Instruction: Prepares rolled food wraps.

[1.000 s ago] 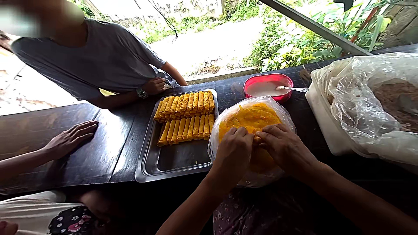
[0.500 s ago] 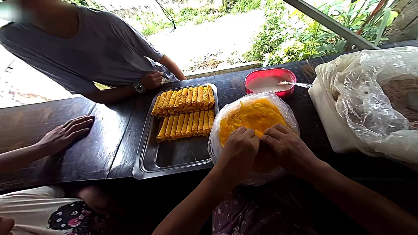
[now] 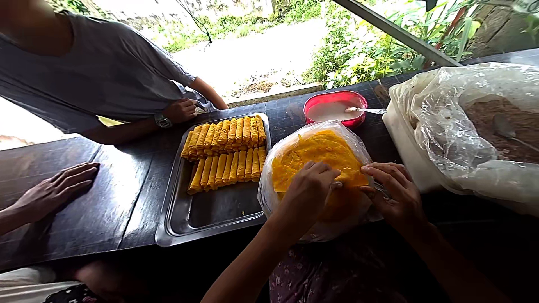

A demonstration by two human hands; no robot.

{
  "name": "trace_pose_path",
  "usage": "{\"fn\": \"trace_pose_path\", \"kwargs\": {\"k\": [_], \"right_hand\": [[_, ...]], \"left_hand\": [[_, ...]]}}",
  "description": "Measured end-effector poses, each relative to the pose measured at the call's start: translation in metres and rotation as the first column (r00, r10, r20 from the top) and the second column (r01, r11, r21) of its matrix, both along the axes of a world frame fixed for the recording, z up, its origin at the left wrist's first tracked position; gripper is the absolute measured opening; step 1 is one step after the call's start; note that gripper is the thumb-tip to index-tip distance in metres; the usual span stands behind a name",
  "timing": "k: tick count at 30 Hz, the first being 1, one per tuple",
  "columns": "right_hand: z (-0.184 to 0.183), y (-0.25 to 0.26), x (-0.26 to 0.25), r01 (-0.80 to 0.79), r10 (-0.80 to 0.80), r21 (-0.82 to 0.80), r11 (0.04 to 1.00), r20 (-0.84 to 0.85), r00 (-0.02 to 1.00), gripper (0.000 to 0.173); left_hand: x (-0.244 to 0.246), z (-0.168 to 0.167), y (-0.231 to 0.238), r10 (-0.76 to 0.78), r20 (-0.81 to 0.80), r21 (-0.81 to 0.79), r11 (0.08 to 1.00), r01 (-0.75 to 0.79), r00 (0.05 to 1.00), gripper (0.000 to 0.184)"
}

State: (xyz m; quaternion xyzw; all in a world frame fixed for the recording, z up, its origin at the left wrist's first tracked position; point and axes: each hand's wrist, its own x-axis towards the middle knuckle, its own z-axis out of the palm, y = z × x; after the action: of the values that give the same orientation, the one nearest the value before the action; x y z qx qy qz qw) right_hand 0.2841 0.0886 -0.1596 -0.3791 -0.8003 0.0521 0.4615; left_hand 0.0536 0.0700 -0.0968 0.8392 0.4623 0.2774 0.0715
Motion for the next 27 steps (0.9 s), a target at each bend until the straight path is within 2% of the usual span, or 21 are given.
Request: {"fn": "trace_pose_path", "kwargs": {"k": [5,15,20,23,27], "right_hand": [[-0.013,-0.003,-0.007,-0.016,0.017,0.062,0.998,-0.007,1.000,0.025],[-0.033,-0.009,-0.006,-0.007,0.010,0.135,0.991,-0.028,1.000,0.014],[-0.030,-0.013,-0.003,0.012,-0.009,0.119,0.993,-0.022,1.000,0.015],[-0.027,-0.017,-0.003,0.008,-0.001,0.087,0.996,-0.074,0.997,0.016],[-0.024,-0.020,-0.010,-0.010,0.020,0.062,0.998,-0.148,0.989,0.014]], "left_hand": [[0.008,-0.005,0.004,-0.017,0.020,-0.082,0.996,0.019,1.000,0.020],[0.013,-0.032,-0.011,-0.056,-0.063,0.205,0.976,0.068,0.996,0.018],[0.014,-0.035,-0.014,-0.042,-0.086,0.244,0.968,0.062,0.995,0.021],[0.013,-0.033,-0.016,-0.038,-0.067,0.205,0.977,0.051,0.997,0.023],[0.017,-0.034,-0.019,-0.005,-0.123,0.238,0.971,0.034,0.992,0.031]]}}
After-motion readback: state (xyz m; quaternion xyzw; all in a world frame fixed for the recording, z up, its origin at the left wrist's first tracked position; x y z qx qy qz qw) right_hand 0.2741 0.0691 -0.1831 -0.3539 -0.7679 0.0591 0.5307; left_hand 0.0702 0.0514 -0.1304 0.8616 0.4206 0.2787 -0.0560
